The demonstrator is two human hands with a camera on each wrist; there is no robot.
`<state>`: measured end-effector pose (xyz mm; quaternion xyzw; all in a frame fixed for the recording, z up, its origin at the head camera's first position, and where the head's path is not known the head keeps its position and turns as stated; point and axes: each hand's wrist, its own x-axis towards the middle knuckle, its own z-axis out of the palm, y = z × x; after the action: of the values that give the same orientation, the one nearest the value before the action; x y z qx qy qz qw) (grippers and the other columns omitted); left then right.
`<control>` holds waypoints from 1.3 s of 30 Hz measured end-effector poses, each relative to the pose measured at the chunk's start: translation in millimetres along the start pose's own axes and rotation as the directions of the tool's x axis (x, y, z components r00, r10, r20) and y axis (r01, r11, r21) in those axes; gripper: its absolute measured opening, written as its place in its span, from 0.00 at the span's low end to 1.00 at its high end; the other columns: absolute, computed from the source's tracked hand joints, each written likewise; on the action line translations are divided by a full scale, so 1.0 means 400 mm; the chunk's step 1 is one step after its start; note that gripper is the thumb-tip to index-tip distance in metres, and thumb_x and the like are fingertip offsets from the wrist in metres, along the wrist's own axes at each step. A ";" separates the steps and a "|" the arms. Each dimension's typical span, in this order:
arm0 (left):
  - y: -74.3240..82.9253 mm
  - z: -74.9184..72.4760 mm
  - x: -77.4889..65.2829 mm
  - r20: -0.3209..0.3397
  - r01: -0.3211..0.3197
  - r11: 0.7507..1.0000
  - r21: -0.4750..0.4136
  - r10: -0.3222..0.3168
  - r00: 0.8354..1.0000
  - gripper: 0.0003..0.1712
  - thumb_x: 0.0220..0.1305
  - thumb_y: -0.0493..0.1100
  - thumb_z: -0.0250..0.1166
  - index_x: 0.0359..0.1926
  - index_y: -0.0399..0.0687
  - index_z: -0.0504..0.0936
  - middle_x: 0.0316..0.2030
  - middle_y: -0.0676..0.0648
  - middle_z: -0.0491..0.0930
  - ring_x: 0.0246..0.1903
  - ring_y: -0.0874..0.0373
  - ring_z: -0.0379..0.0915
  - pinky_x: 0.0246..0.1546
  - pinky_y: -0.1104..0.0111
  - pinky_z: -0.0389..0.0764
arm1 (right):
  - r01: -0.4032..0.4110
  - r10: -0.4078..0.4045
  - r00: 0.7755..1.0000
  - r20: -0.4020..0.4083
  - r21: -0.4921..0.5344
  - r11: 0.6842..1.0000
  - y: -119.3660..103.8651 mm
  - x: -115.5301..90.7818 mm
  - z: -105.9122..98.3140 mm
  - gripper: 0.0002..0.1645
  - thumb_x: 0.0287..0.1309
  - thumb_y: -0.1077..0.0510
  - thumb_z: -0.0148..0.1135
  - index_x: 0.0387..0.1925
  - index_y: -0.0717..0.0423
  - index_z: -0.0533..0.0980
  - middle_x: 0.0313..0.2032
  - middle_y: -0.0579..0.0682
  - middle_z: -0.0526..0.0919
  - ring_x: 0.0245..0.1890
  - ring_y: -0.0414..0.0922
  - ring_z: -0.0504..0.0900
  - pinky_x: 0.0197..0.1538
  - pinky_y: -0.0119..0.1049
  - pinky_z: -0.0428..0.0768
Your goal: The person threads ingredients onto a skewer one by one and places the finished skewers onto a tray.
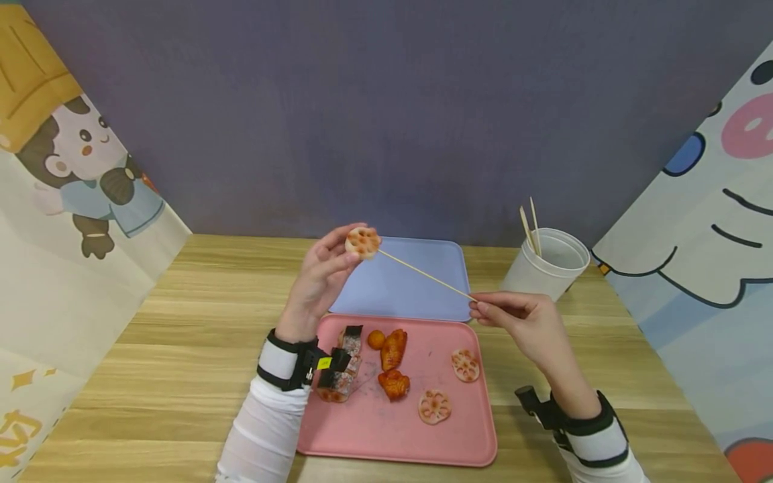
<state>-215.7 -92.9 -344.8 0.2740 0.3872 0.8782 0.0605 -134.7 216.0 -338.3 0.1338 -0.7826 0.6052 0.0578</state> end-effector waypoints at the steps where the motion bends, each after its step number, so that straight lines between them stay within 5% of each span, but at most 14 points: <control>1: 0.000 0.000 0.000 0.000 0.003 1.000 0.006 -0.003 1.000 0.22 0.59 0.28 0.61 0.56 0.38 0.74 0.53 0.42 0.78 0.52 0.53 0.75 0.55 0.68 0.75 | -0.001 0.001 1.000 -0.005 -0.001 1.000 0.000 0.000 0.000 0.14 0.59 0.67 0.60 0.45 0.75 0.78 0.34 0.43 0.88 0.33 0.40 0.87 0.37 0.39 0.83; 25: -0.040 0.038 -0.005 -0.008 0.120 0.992 0.030 -0.120 0.993 0.28 0.50 0.37 0.73 0.53 0.41 0.75 0.51 0.45 0.78 0.47 0.58 0.75 0.49 0.72 0.78 | -0.031 0.033 0.999 -0.034 0.045 0.998 0.001 -0.005 0.016 0.16 0.58 0.63 0.62 0.45 0.73 0.79 0.35 0.45 0.88 0.34 0.43 0.87 0.39 0.39 0.83; 32: -0.052 0.051 -0.008 -0.012 0.138 0.989 0.049 -0.138 0.990 0.40 0.47 0.40 0.75 0.59 0.31 0.67 0.51 0.45 0.77 0.47 0.58 0.74 0.46 0.73 0.79 | -0.022 0.026 0.998 -0.049 0.065 0.998 -0.001 -0.005 0.025 0.16 0.58 0.64 0.63 0.44 0.74 0.79 0.33 0.45 0.88 0.33 0.43 0.87 0.39 0.38 0.83; 39: -0.050 0.056 -0.010 0.069 0.117 0.989 0.092 -0.124 0.990 0.35 0.47 0.40 0.76 0.56 0.38 0.73 0.52 0.46 0.78 0.49 0.57 0.76 0.46 0.73 0.79 | -0.036 0.039 0.998 -0.050 0.058 0.998 -0.003 -0.010 0.029 0.16 0.57 0.64 0.64 0.44 0.74 0.79 0.32 0.45 0.88 0.33 0.44 0.87 0.38 0.39 0.84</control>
<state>-202.8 -65.7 -348.5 0.2849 0.4388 0.8443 0.1157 -129.9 205.1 -341.3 0.1053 -0.7658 0.6313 0.0627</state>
